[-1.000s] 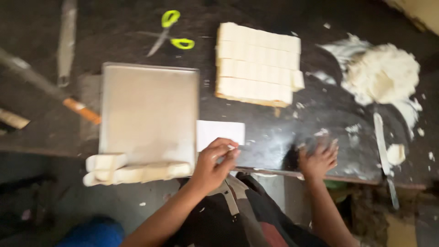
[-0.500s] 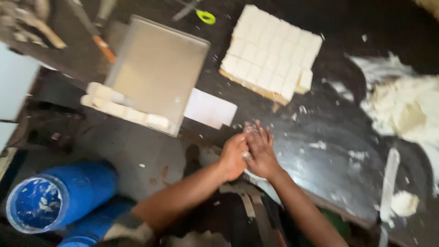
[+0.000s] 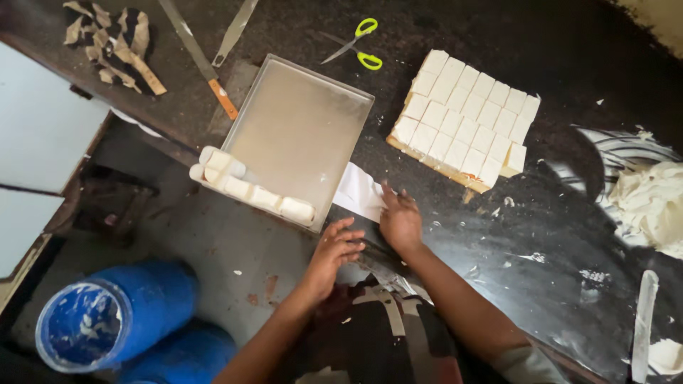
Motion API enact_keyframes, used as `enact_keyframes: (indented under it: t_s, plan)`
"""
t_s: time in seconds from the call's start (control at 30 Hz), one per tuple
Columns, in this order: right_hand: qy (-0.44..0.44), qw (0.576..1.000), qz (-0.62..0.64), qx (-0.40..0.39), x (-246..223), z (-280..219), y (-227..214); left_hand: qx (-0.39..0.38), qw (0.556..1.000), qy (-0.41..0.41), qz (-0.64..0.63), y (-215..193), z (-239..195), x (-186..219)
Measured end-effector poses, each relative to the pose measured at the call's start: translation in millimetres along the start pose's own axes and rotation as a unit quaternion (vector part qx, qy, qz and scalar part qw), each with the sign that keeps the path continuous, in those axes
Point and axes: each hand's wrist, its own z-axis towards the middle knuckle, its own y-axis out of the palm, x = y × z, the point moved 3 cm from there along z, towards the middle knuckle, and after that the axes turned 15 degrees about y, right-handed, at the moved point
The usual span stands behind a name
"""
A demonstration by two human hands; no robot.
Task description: The person wraps rectangular cake pieces with strips of paper one at a time and places them into rows in a metal tray.
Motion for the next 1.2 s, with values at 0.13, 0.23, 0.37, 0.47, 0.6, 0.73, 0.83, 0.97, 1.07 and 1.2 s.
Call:
enact_keyframes:
  t_s: [0.13,0.23,0.37,0.47,0.6,0.73,0.83,0.97,1.07,1.2]
  plan:
    - [0.099,0.947,0.301,-0.047,-9,10,-15,-0.031,0.998,-0.037,0.037,-17,15,-3]
    - [0.243,0.858,0.450,-0.047,-7,20,-13,-0.033,0.996,-0.065,0.056,-19,35,-14]
    - [0.255,0.796,0.548,-0.016,5,32,-13,-0.014,0.995,-0.066,0.075,-11,61,-31]
    - [0.284,0.779,0.556,-0.057,9,33,-20,-0.030,0.995,-0.025,0.089,-7,71,-39]
    - [0.301,0.781,0.532,-0.130,4,32,-40,-0.049,0.993,0.030,0.099,-1,84,-31]
    - [0.236,0.825,0.501,-0.114,1,37,-49,-0.046,0.984,0.047,0.165,-1,99,-13]
    - [0.233,0.843,0.470,-0.119,-2,48,-32,-0.065,0.962,0.124,0.234,7,109,2]
    - [0.228,0.839,0.472,-0.146,-5,51,-14,-0.077,0.923,0.151,0.347,16,130,21]
    - [0.173,0.834,0.493,-0.178,-6,53,-5,-0.087,0.893,0.138,0.419,16,149,25]
    - [0.137,0.863,0.465,-0.140,2,60,10,-0.114,0.806,0.279,0.510,16,173,28]
